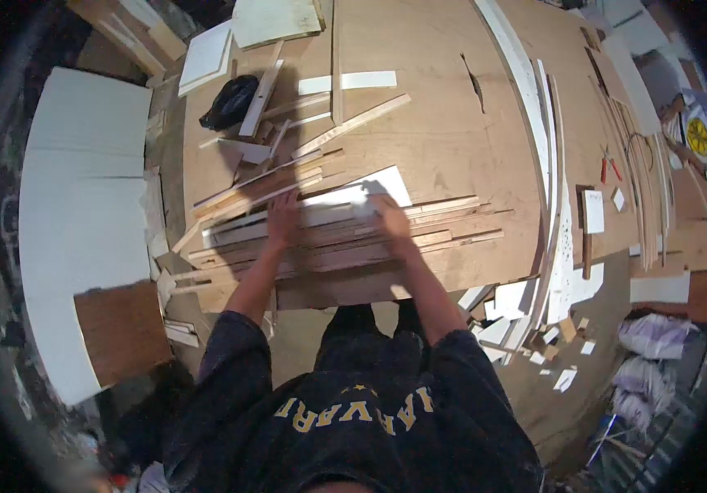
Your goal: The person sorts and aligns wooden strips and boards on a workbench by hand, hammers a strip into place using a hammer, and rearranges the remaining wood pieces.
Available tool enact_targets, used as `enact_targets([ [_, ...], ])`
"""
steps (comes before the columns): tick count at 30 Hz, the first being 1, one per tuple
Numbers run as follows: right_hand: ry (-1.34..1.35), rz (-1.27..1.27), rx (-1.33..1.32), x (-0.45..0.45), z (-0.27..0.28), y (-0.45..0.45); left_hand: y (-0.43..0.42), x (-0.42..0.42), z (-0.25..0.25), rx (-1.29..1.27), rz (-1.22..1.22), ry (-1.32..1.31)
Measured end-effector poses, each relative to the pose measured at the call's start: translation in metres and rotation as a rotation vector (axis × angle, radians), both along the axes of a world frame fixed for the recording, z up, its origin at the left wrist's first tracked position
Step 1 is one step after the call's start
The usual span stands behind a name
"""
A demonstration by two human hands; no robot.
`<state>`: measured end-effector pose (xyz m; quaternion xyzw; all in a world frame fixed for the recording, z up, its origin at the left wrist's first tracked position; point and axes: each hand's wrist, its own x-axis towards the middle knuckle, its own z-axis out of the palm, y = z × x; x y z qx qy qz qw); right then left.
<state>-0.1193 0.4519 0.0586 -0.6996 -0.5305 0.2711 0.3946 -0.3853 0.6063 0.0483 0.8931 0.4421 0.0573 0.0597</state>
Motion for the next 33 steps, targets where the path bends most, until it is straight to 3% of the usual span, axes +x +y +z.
enact_targets([
  [2, -0.211, -0.046, 0.210, -0.042, -0.003, 0.030, 0.014, 0.000, -0.005, 0.032, -0.046, 0.014],
  [3, -0.393, -0.071, 0.298, -0.053, -0.004, 0.041, 0.017, 0.003, 0.001, 0.028, -0.137, -0.151],
  [4, -0.393, -0.084, 0.292, -0.059, 0.001, 0.044, 0.016, 0.006, 0.006, 0.021, -0.223, -0.317],
  [6, -0.563, -0.089, 0.023, -0.065, 0.017, 0.052, 0.014, 0.015, 0.018, -0.023, -0.271, -0.342],
  [7, -0.563, -0.099, 0.027, -0.063, 0.029, 0.058, 0.012, 0.020, 0.028, -0.065, -0.305, -0.367],
  [9, -0.444, 0.009, -0.362, -0.046, 0.047, 0.066, 0.009, 0.035, 0.046, -0.020, -0.363, -0.367],
  [11, -0.483, 0.008, -0.274, -0.016, 0.030, 0.087, 0.021, 0.055, 0.061, -0.227, -0.231, -0.244],
  [13, -0.578, -0.014, -0.056, 0.008, 0.024, 0.118, 0.038, 0.057, 0.066, -0.199, -0.194, -0.154],
  [17, -0.593, -0.032, -0.060, 0.053, -0.012, 0.197, 0.073, 0.010, 0.035, -0.310, -0.093, -0.352],
  [19, -0.800, 0.055, -0.153, 0.063, -0.016, 0.212, 0.078, -0.012, 0.033, -0.596, 0.058, -0.430],
  [20, -0.833, 0.124, -0.246, 0.068, -0.006, 0.212, 0.079, -0.021, 0.037, -0.595, 0.051, -0.416],
  [22, -0.819, 0.150, -0.209, 0.081, -0.015, 0.201, 0.070, -0.026, 0.068, -1.015, 0.441, -0.664],
  [23, -0.824, 0.183, -0.167, 0.090, -0.018, 0.193, 0.067, -0.023, 0.079, -1.026, 0.437, -0.662],
  [25, -0.705, 0.176, -0.258, 0.101, 0.005, 0.166, 0.066, -0.019, 0.097, -1.050, 0.460, -0.816],
  [27, -0.153, 0.115, -0.096, 0.115, 0.017, 0.116, 0.069, -0.003, 0.105, -1.133, 0.396, -0.793],
  [29, 0.422, -0.076, -0.272, 0.092, 0.074, 0.072, 0.061, 0.031, 0.123, -1.262, 0.322, -1.031],
  [31, 0.800, -0.080, -0.209, 0.074, 0.102, 0.039, 0.049, 0.072, 0.125, -1.363, 0.228, -1.085],
  [33, 0.980, -0.285, -0.213, 0.055, 0.095, 0.016, 0.033, 0.120, 0.098, -1.415, 0.233, -1.142],
])
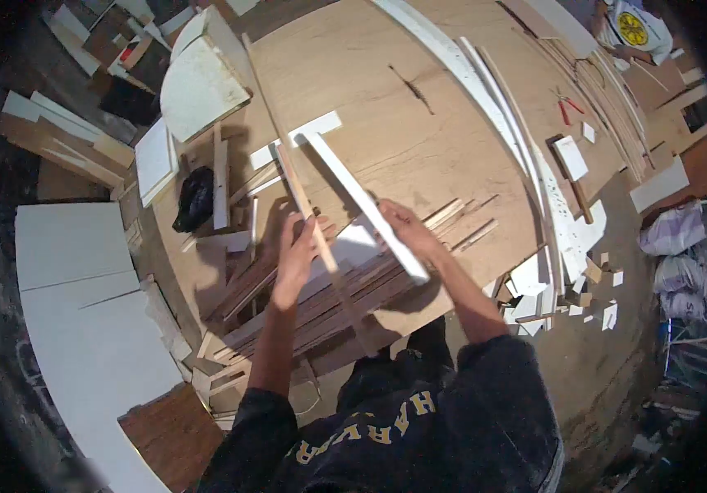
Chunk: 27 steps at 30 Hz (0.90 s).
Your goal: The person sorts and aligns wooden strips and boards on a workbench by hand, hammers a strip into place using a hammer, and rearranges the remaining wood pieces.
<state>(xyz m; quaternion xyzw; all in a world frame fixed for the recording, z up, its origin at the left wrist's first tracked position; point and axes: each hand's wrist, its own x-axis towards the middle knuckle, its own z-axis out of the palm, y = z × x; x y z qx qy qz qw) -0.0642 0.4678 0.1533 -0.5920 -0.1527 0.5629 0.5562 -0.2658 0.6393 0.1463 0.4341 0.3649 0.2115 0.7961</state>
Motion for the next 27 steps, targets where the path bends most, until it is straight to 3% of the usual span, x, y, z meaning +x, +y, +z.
enact_targets([
  [2, -0.100, -0.067, 0.054, -0.020, -0.016, -0.019, -0.026, 0.051, 0.012, -0.099, 0.011, 0.005],
  [3, -0.354, 0.027, 0.031, -0.024, -0.010, -0.031, -0.036, 0.071, -0.007, -0.062, 0.037, 0.069],
  [4, -0.446, 0.016, 0.218, -0.027, 0.002, -0.040, -0.049, 0.088, -0.006, -0.062, 0.009, 0.067],
  [6, -0.076, -0.108, 0.165, -0.021, 0.022, -0.070, -0.076, 0.123, -0.003, -0.205, 0.044, 0.056],
  [10, -0.343, -0.304, -0.075, 0.019, 0.040, -0.138, -0.136, 0.182, 0.004, -0.168, -0.195, 0.038],
  [12, -0.848, -0.301, -0.121, 0.073, -0.014, -0.184, -0.167, 0.203, 0.018, -0.104, -0.331, 0.053],
  [14, -1.422, -0.479, -0.042, 0.140, -0.036, -0.221, -0.182, 0.217, -0.015, 0.090, -0.491, 0.146],
  [16, -1.193, -0.572, -0.140, 0.204, -0.027, -0.254, -0.200, 0.222, -0.038, 0.197, -0.500, 0.181],
  [19, -1.238, -0.454, -0.315, 0.295, -0.019, -0.281, -0.220, 0.218, -0.079, 0.694, -0.605, 0.211],
  [22, -1.158, -0.428, -0.201, 0.368, -0.100, -0.306, -0.230, 0.206, -0.069, 0.797, -0.582, 0.405],
  [23, -1.236, -0.257, -0.346, 0.395, -0.149, -0.313, -0.231, 0.193, -0.076, 0.959, -0.511, 0.455],
  [24, -1.198, -0.164, -0.487, 0.394, -0.154, -0.309, -0.230, 0.184, -0.075, 0.954, -0.495, 0.481],
  [25, -1.162, -0.055, -0.624, 0.392, -0.158, -0.305, -0.227, 0.173, -0.072, 1.125, -0.460, 0.465],
  [26, -1.140, -0.136, -0.607, 0.389, -0.160, -0.305, -0.220, 0.160, -0.068, 1.298, -0.425, 0.449],
  [27, -1.241, -0.200, -0.560, 0.380, -0.154, -0.304, -0.210, 0.138, -0.078, 1.267, -0.489, 0.549],
])
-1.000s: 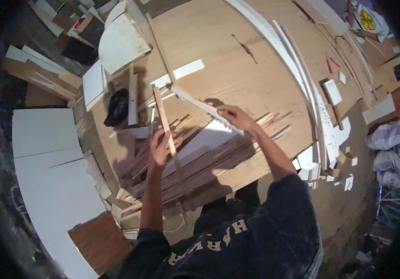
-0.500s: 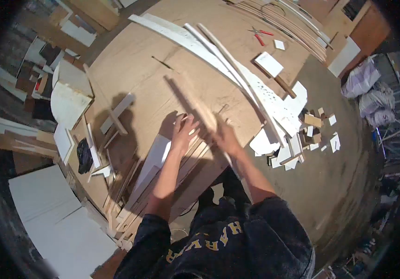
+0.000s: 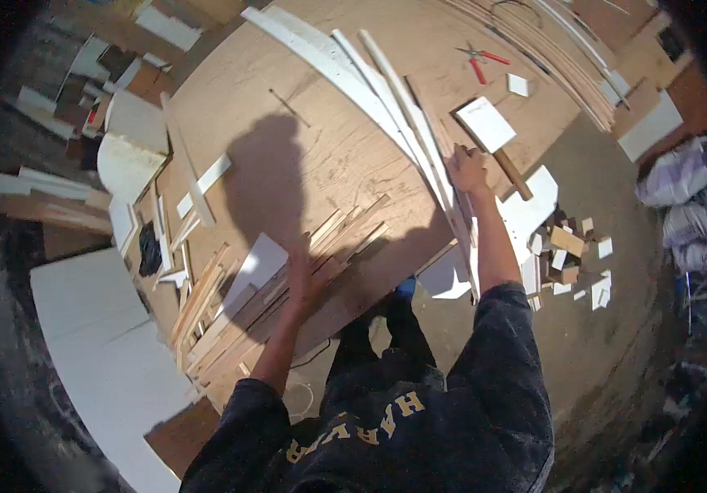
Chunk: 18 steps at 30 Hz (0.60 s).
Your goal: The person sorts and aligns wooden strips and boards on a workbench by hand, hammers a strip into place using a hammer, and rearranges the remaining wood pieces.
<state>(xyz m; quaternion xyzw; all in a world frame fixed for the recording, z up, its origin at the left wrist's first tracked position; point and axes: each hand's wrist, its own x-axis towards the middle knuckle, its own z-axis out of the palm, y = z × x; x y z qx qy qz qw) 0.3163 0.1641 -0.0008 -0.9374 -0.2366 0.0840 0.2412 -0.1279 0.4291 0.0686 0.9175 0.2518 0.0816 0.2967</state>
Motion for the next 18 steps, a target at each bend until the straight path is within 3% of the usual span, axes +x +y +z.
enact_targets([
  [1, -0.114, -0.001, 0.051, -0.007, 0.008, 0.001, 0.010, -0.022, -0.010, -0.004, 0.008, 0.115],
  [3, -0.078, 0.016, -0.022, -0.005, 0.014, -0.006, 0.014, -0.044, 0.006, 0.049, 0.125, 0.408],
  [4, -0.109, 0.012, -0.011, -0.009, 0.018, -0.006, 0.019, -0.055, 0.004, 0.045, 0.152, 0.410],
  [5, 0.033, 0.005, -0.016, 0.008, -0.013, -0.011, 0.024, -0.068, -0.002, 0.037, 0.152, 0.421],
  [6, -0.038, -0.014, 0.016, 0.003, -0.003, -0.002, 0.027, -0.085, -0.004, 0.029, 0.160, 0.438],
  [9, -0.349, 0.057, 0.205, -0.062, 0.090, 0.044, 0.032, -0.105, -0.004, 0.053, 0.134, 0.480],
  [11, -0.101, 0.421, 0.439, -0.113, 0.118, 0.089, 0.036, -0.119, -0.009, 0.063, 0.134, 0.453],
  [12, 0.206, 0.493, 0.565, -0.167, 0.167, 0.119, 0.040, -0.124, -0.013, 0.082, 0.077, 0.415],
  [13, -0.013, 0.736, 0.367, -0.191, 0.142, 0.138, 0.041, -0.125, -0.007, 0.066, 0.093, 0.415],
  [14, 0.078, 0.900, 0.296, -0.220, 0.122, 0.147, 0.041, -0.124, 0.008, 0.057, 0.071, 0.335],
  [15, -0.049, 1.010, 0.253, -0.252, 0.128, 0.175, 0.040, -0.124, 0.016, 0.047, 0.052, 0.254],
  [16, -0.030, 1.070, 0.152, -0.280, 0.132, 0.173, 0.038, -0.123, 0.016, 0.030, 0.070, 0.254],
  [18, -0.099, 1.115, -0.018, -0.307, 0.083, 0.192, 0.040, -0.123, 0.013, 0.099, 0.099, 0.152],
])
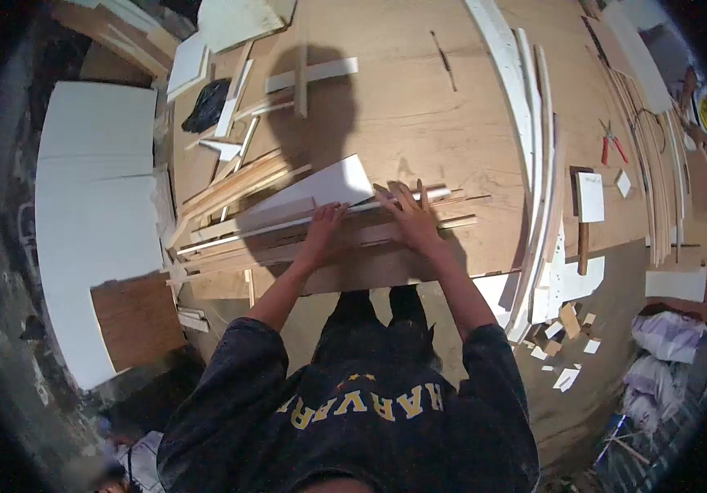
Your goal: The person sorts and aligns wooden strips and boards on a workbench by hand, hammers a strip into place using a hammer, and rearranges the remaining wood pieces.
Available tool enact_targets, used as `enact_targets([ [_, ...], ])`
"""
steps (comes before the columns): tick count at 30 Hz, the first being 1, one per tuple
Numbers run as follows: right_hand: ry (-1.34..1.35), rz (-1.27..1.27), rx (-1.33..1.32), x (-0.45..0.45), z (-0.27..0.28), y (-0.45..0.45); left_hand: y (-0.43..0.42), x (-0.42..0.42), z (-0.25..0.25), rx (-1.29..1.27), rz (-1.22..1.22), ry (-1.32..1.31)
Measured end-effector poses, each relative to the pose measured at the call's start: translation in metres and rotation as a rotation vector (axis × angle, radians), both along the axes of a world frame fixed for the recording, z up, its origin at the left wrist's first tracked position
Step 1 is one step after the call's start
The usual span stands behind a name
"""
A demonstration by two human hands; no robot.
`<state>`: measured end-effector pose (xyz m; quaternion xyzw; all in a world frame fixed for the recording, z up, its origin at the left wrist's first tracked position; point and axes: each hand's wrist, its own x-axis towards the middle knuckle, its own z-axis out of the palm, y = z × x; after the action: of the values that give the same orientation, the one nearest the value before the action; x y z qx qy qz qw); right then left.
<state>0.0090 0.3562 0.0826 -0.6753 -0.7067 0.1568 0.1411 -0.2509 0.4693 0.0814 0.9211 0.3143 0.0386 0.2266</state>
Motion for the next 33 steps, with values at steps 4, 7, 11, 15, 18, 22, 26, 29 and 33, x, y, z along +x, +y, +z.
enact_targets([
  [4, -0.091, -0.020, -0.148, -0.009, -0.036, 0.017, -0.001, -0.020, -0.040, 0.038, -0.099, 0.017],
  [7, 0.085, -0.110, -0.251, -0.017, -0.010, 0.012, -0.006, -0.034, -0.018, -0.034, 0.094, -0.022],
  [11, -0.030, -0.046, -0.172, -0.028, 0.010, 0.011, 0.008, -0.088, -0.019, 0.004, 0.114, 0.062],
  [15, -0.199, 0.139, -0.286, -0.032, -0.012, 0.023, 0.020, -0.096, -0.029, 0.048, -0.001, 0.007],
  [18, -0.262, 0.166, -0.294, -0.041, -0.016, 0.037, 0.024, -0.094, -0.054, 0.037, -0.029, -0.014],
  [22, -0.183, 0.154, -0.331, -0.037, -0.028, 0.027, 0.013, -0.091, -0.029, -0.081, -0.043, 0.021],
  [26, -0.053, 0.120, -0.211, -0.040, -0.029, 0.004, -0.004, -0.106, -0.064, 0.153, 0.018, -0.031],
  [29, -0.074, 0.040, -0.100, -0.046, -0.024, 0.000, -0.008, -0.116, -0.040, 0.087, 0.063, -0.078],
  [33, -0.092, 0.116, -0.082, -0.046, -0.022, -0.001, -0.008, -0.131, -0.021, 0.121, 0.123, -0.052],
])
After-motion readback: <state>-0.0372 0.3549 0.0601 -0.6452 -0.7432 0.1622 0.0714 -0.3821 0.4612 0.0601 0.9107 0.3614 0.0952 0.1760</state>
